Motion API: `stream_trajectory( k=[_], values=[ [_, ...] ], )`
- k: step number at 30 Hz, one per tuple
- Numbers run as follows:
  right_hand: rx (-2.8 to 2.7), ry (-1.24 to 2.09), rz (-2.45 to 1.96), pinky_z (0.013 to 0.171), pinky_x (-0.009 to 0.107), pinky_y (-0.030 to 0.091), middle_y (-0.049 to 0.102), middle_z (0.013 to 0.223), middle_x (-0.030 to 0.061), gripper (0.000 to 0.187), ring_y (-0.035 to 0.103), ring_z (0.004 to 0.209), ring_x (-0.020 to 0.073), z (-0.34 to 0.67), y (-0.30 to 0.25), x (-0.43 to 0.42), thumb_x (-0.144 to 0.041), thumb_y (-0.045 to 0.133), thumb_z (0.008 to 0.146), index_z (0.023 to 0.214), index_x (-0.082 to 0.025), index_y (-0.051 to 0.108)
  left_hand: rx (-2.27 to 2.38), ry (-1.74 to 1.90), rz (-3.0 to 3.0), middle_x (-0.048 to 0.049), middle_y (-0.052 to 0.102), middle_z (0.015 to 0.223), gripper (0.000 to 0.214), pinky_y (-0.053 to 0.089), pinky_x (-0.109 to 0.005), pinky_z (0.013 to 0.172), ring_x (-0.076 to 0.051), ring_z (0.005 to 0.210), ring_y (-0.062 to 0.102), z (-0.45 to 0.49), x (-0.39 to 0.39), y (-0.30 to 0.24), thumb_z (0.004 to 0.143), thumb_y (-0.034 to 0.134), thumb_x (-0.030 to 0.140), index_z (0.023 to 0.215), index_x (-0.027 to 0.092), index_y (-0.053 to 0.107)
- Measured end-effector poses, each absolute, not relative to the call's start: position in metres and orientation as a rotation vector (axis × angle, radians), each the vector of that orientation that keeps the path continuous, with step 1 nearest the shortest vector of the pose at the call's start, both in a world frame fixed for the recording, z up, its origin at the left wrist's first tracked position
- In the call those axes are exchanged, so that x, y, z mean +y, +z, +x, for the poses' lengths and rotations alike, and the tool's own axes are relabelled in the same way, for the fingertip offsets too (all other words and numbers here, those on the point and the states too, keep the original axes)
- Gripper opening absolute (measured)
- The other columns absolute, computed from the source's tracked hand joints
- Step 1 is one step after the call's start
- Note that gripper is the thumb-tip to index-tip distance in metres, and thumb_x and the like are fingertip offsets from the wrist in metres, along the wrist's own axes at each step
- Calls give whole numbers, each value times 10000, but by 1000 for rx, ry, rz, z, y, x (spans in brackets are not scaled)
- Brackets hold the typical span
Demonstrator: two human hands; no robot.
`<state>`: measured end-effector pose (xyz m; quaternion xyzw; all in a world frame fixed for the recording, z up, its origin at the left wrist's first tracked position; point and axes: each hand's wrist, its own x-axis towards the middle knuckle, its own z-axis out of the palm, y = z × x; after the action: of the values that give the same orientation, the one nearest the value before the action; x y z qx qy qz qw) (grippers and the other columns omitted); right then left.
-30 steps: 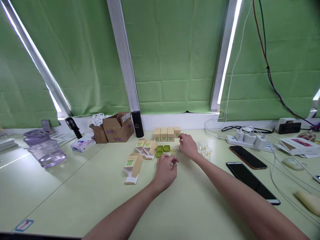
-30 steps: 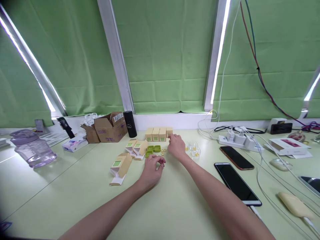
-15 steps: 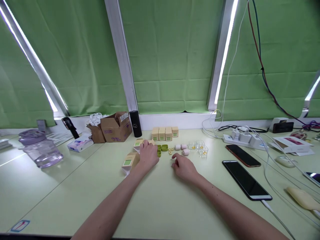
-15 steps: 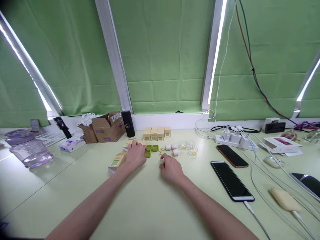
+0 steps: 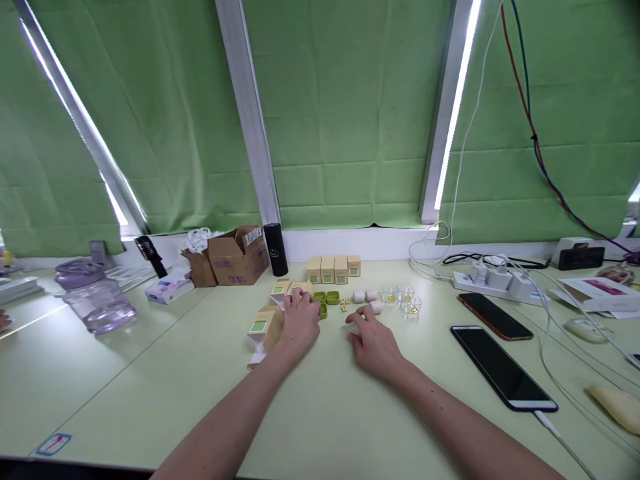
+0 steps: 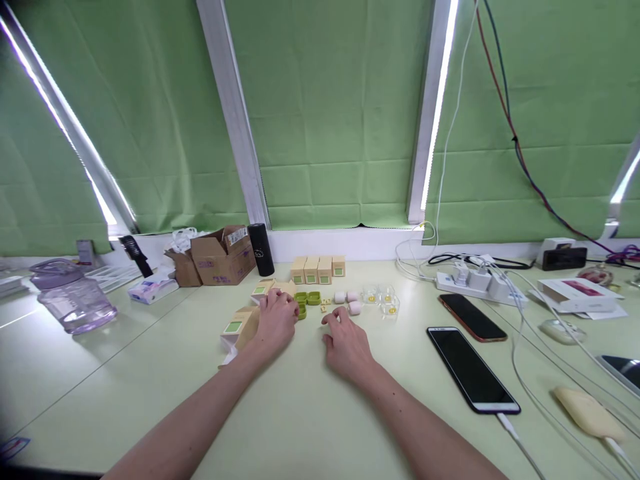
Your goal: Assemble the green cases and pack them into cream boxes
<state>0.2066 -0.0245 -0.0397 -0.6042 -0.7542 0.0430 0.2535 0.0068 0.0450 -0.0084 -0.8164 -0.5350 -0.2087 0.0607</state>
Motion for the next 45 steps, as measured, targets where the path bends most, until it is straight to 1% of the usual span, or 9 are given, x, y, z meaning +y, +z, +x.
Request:
stream_trajectory(
  k=[4,8,10,16,19,24,31,38,45],
  values=[
    [-2023,116,-1630,647,306,445,537,1352,93,328,673,930,221,208,-41,-24,-192,574,922,1238,-275,554,-1626,-655,-2523,-160,653,1009,189,313,-525,966,-371,1184,418,9,40,-6,833,556,85,784,210,689],
    [-1975,171,-1578,641,317,462,541,1378,95,387,672,927,221,208,-39,-24,-162,571,900,1265,-277,507,-1525,-720,-2583,-147,657,1149,223,308,-535,1000,-361,1251,408,15,31,-3,845,527,39,814,205,673],
    [-1940,197,-1516,674,328,492,546,1393,91,429,670,966,224,208,-38,-24,-144,563,890,1286,-283,474,-1464,-776,-2629,-133,660,1171,224,302,-534,1027,-355,1298,392,20,26,-2,847,543,32,855,214,673],
    [-1851,228,-1315,817,405,563,570,1407,109,554,650,1106,252,212,-42,-19,-151,550,886,1399,-277,382,-1302,-949,-2746,-104,691,1090,175,299,-525,1083,-342,1336,402,31,12,-1,877,612,73,918,236,659],
    [-1815,257,-1249,860,430,570,614,1341,121,526,646,1127,267,214,-46,-14,-152,539,891,1388,-260,405,-1206,-944,-2738,-97,698,1142,177,314,-522,1061,-338,1316,419,34,7,1,910,587,88,991,234,645],
    [-1695,307,-1089,799,431,597,629,1293,119,449,658,1063,261,216,-46,-10,-166,533,911,1338,-268,439,-1058,-1077,-2680,-88,701,1161,254,359,-522,1025,-340,1273,466,34,4,1,923,577,100,1140,229,608],
    [-1588,300,-909,770,404,617,610,1291,112,398,642,1067,253,216,-35,-17,-210,570,940,1323,-283,486,-889,-1334,-2660,-114,690,1202,437,409,-532,1032,-341,1263,482,29,11,-1,875,630,105,1286,229,549],
    [-1543,386,-823,811,393,625,608,1289,96,318,624,1109,237,215,-30,-24,-258,555,994,1306,-301,508,-807,-1483,-2598,-98,713,1152,368,436,-493,1013,-309,1208,511,26,15,-2,912,634,126,1260,233,582],
    [-1464,525,-807,702,366,636,655,1187,99,234,664,1049,241,210,-30,-22,-394,509,1043,1248,-283,529,-864,-1573,-2580,-90,739,1053,299,443,-500,993,-302,1141,543,27,18,-3,939,659,192,1232,233,623]
  ],
)
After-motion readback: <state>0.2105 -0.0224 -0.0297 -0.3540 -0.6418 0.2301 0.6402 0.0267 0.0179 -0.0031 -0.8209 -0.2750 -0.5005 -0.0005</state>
